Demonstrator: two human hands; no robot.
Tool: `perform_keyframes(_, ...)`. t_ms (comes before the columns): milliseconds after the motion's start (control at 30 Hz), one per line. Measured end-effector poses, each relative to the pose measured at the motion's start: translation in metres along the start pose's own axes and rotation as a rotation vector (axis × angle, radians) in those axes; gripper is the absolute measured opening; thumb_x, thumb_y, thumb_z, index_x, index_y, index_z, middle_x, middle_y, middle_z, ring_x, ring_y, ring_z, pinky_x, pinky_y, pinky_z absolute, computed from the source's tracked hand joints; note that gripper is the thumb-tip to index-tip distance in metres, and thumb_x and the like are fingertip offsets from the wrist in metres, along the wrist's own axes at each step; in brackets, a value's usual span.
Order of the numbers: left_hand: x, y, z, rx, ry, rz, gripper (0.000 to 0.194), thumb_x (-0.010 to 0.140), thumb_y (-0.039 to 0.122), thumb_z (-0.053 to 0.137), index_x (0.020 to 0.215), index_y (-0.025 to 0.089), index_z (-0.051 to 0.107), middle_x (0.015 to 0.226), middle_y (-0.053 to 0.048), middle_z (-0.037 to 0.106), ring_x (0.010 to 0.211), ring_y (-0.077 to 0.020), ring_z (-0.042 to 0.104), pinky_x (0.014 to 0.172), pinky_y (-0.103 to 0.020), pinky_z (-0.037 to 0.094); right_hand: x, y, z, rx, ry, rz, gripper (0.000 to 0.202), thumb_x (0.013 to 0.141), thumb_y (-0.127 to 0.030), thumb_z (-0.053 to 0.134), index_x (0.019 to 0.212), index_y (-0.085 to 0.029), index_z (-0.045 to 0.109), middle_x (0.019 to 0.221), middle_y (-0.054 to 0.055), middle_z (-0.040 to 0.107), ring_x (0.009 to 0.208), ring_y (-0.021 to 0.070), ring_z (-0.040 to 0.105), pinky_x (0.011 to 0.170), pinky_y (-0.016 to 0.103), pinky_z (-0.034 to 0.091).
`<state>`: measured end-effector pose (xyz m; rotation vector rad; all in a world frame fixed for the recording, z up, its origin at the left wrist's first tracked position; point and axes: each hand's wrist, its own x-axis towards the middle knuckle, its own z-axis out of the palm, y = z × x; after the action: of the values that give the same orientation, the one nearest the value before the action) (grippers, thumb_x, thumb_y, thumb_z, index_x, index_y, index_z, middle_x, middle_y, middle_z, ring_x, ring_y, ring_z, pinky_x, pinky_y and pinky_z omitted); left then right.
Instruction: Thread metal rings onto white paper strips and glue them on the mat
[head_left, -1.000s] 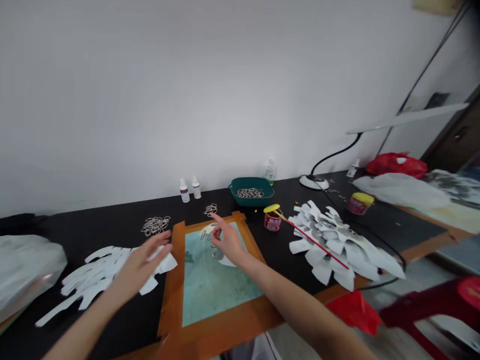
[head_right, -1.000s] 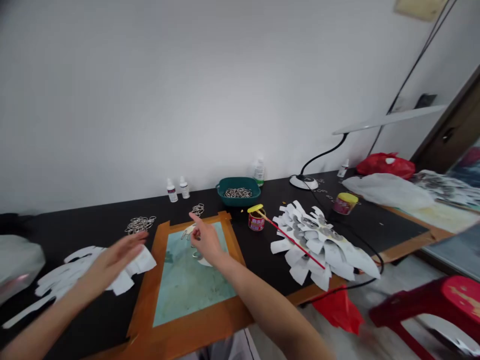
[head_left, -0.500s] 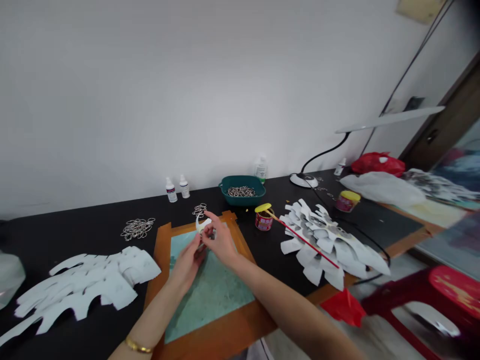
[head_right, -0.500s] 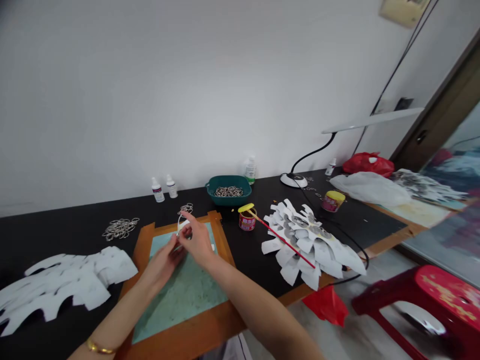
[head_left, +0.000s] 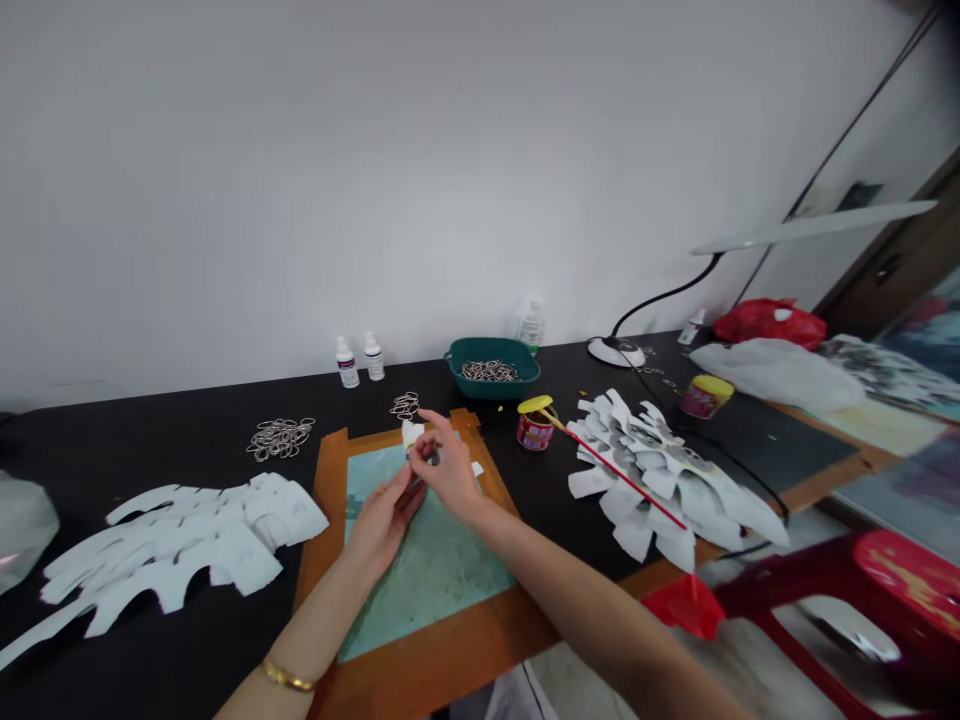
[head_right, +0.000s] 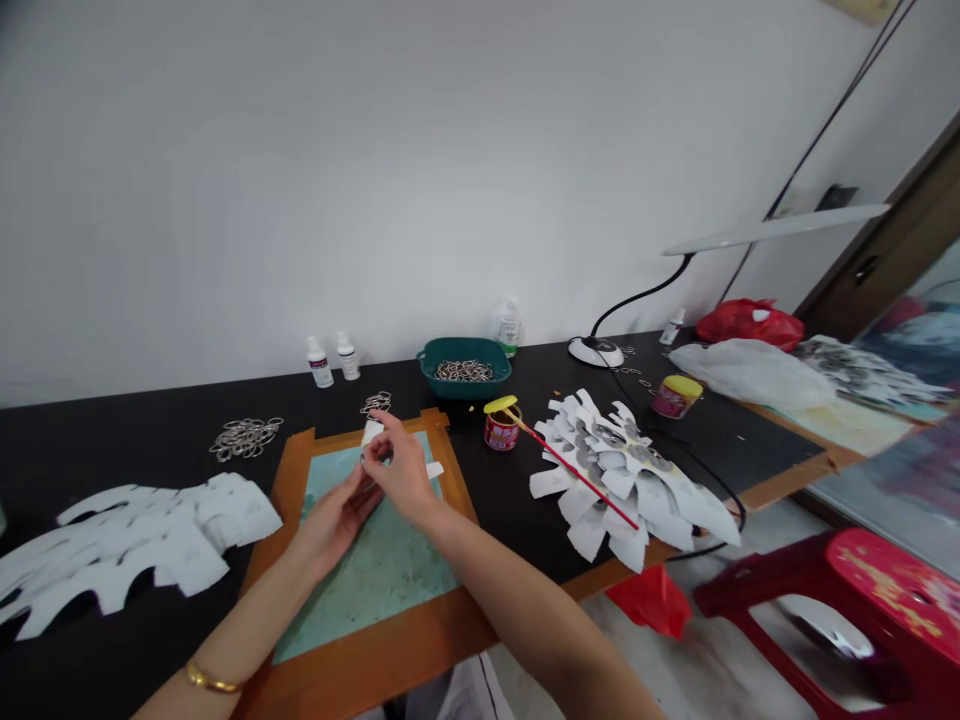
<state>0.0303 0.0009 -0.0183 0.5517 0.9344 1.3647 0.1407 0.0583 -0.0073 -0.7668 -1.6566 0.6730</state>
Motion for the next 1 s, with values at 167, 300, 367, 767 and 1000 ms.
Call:
perform_keyframes(167, 0.0, 0.007, 0.006, -0.009, 0.072, -0.127, 0.032, 0.078, 0.051, 0.07, 0.086, 0.02, 0.069, 0.079, -0.004, 0.067, 0.071, -0.0137, 0.065, 0.08, -0.029, 0.054, -0.001, 0.0, 0.001, -0.015, -0.005, -0.038, 0.053, 0.077, -0.015, 0.058, 0.129, -0.025, 0.051, 0.075, -0.003, 0.062, 0.068, 0.0135, 0.06, 0.072, 0.027, 0.051)
perform_keyframes(300, -0.023, 0.02, 0.004, 0.241, 0.168, 0.073, 0.034, 0.072, 0.051, 0.075, 0.079, 0.022, 0.059, 0.072, 0.0, 0.057, 0.07, -0.0163, 0.062, 0.072, -0.032, 0.05, -0.002, -0.006, -0.002, -0.055, 0.026, -0.041, 0.052, 0.078, -0.016, 0.058, 0.129, -0.023, 0.051, 0.079, -0.001, 0.065, 0.073, 0.0163, 0.062, 0.079, 0.032, 0.051)
perform_keyframes(367, -0.043, 0.028, -0.003, 0.488, 0.161, 0.264, 0.034, 0.068, 0.047, 0.079, 0.08, 0.024, 0.057, 0.079, -0.002, 0.058, 0.073, -0.0169, 0.059, 0.07, -0.032, 0.046, -0.002, -0.008, -0.003, -0.047, 0.06, -0.042, 0.051, 0.08, -0.018, 0.057, 0.13, -0.023, 0.05, 0.077, -0.001, 0.065, 0.073, 0.0168, 0.061, 0.079, 0.034, 0.051)
perform_keyframes(767, -0.074, 0.118, -0.104, 1.521, 0.425, 0.675, 0.02, 0.082, 0.035, 0.059, 0.094, 0.021, 0.055, 0.107, -0.011, 0.056, 0.104, -0.0294, 0.056, 0.088, -0.043, 0.046, -0.006, -0.006, 0.004, -0.014, -0.053, -0.048, 0.056, 0.078, -0.014, 0.054, 0.133, -0.025, 0.049, 0.075, -0.003, 0.061, 0.068, 0.0145, 0.059, 0.074, 0.031, 0.051)
perform_keyframes(1000, -0.145, 0.206, -0.221, 2.433, 0.855, 0.282, 0.036, 0.092, 0.024, 0.033, 0.114, 0.004, 0.053, 0.128, -0.029, 0.052, 0.122, -0.046, 0.045, 0.09, -0.054, 0.041, -0.005, -0.002, 0.003, 0.0, -0.072, -0.067, 0.054, 0.079, -0.015, 0.053, 0.132, -0.023, 0.049, 0.074, -0.002, 0.062, 0.067, 0.015, 0.059, 0.073, 0.031, 0.051)
